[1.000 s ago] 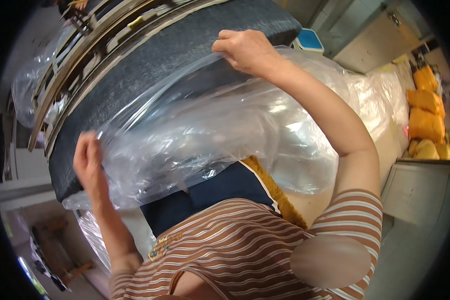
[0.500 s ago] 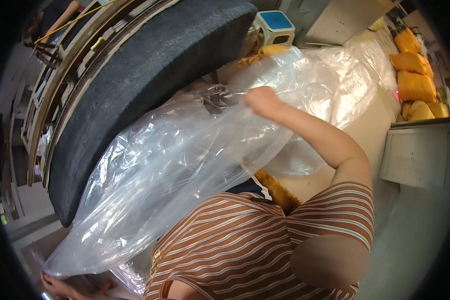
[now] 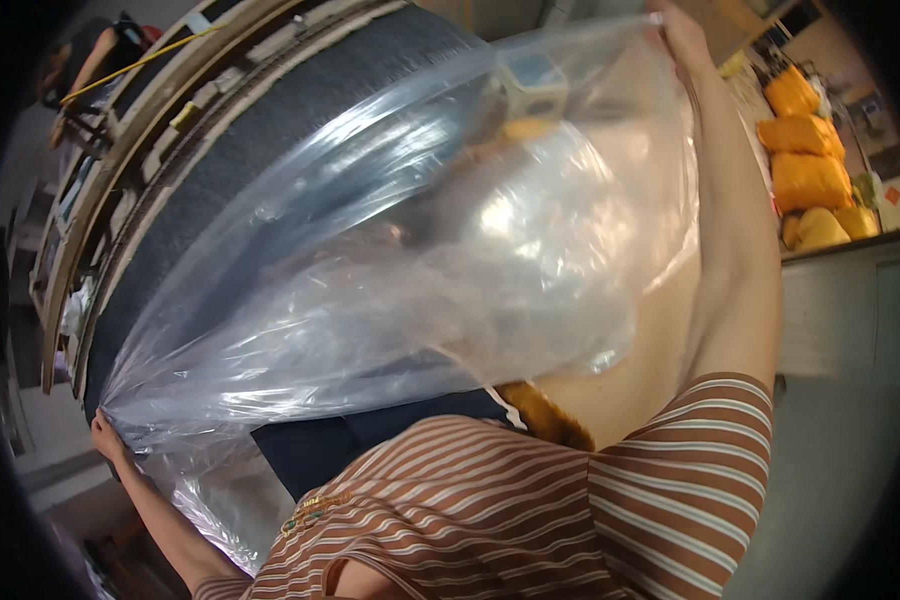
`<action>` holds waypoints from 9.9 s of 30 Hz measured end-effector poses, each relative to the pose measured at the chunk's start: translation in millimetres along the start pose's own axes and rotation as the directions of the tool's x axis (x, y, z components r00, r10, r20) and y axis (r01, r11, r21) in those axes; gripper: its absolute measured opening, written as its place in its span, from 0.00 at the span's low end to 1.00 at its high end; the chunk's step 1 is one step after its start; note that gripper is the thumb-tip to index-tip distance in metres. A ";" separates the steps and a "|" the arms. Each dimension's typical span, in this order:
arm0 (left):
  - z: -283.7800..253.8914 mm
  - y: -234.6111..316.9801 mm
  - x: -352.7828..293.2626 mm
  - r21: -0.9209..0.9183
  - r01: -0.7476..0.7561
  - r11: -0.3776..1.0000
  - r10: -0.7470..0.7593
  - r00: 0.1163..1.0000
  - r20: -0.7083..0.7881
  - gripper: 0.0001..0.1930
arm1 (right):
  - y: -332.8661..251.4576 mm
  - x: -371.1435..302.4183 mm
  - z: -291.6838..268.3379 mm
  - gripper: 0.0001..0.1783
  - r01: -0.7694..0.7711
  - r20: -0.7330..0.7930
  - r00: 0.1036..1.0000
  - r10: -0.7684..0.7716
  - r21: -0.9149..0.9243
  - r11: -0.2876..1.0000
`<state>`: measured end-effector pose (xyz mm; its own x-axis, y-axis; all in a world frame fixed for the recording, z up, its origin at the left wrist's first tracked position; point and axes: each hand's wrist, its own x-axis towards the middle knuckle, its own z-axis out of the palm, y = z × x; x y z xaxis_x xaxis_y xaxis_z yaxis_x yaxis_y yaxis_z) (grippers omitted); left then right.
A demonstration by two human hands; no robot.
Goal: The person wraps a large, curved, dark-colored furniture piece with a clear plastic sheet. They repeatedly pull the plastic over the object, smooth it down, and tuck the edges underneath to secure the covering. The task involves handling the plastic and the furniture by hand to ensure a tight fit.
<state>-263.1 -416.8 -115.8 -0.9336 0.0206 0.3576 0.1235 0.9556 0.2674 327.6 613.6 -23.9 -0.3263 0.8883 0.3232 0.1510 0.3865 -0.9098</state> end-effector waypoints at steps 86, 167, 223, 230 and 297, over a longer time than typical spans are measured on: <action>24.6 -88.6 -6.3 0.026 -0.022 0.999 0.029 0.951 -0.308 0.18 | -81.4 -199.5 165.8 0.07 -0.390 0.793 0.293 0.534 -0.411 0.824; 130.1 -118.7 180.5 -0.574 0.212 0.791 -0.256 0.967 0.005 0.21 | -20.1 -17.7 439.8 0.20 0.281 -0.010 0.953 -0.303 -0.343 0.896; -27.5 346.1 -147.6 -0.558 -0.372 0.742 0.635 0.657 0.406 0.09 | -104.6 -268.5 335.5 0.15 -0.132 0.867 0.498 0.002 0.074 0.988; 15.3 460.7 -222.2 -0.541 -0.607 0.582 0.763 0.638 0.104 0.07 | -121.5 -261.6 323.0 0.13 -0.193 0.858 0.508 -0.067 0.190 0.963; 68.3 385.5 -22.0 -0.289 -0.138 0.947 0.177 0.978 0.112 0.26 | -102.3 -148.5 533.9 0.19 0.215 -0.030 0.976 -0.215 0.009 0.977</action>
<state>-217.9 -28.7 -81.7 -0.9289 0.2220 0.2965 0.3431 0.8174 0.4628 -137.7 309.7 -117.9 -0.3228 0.7917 0.5187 0.0687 0.5662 -0.8214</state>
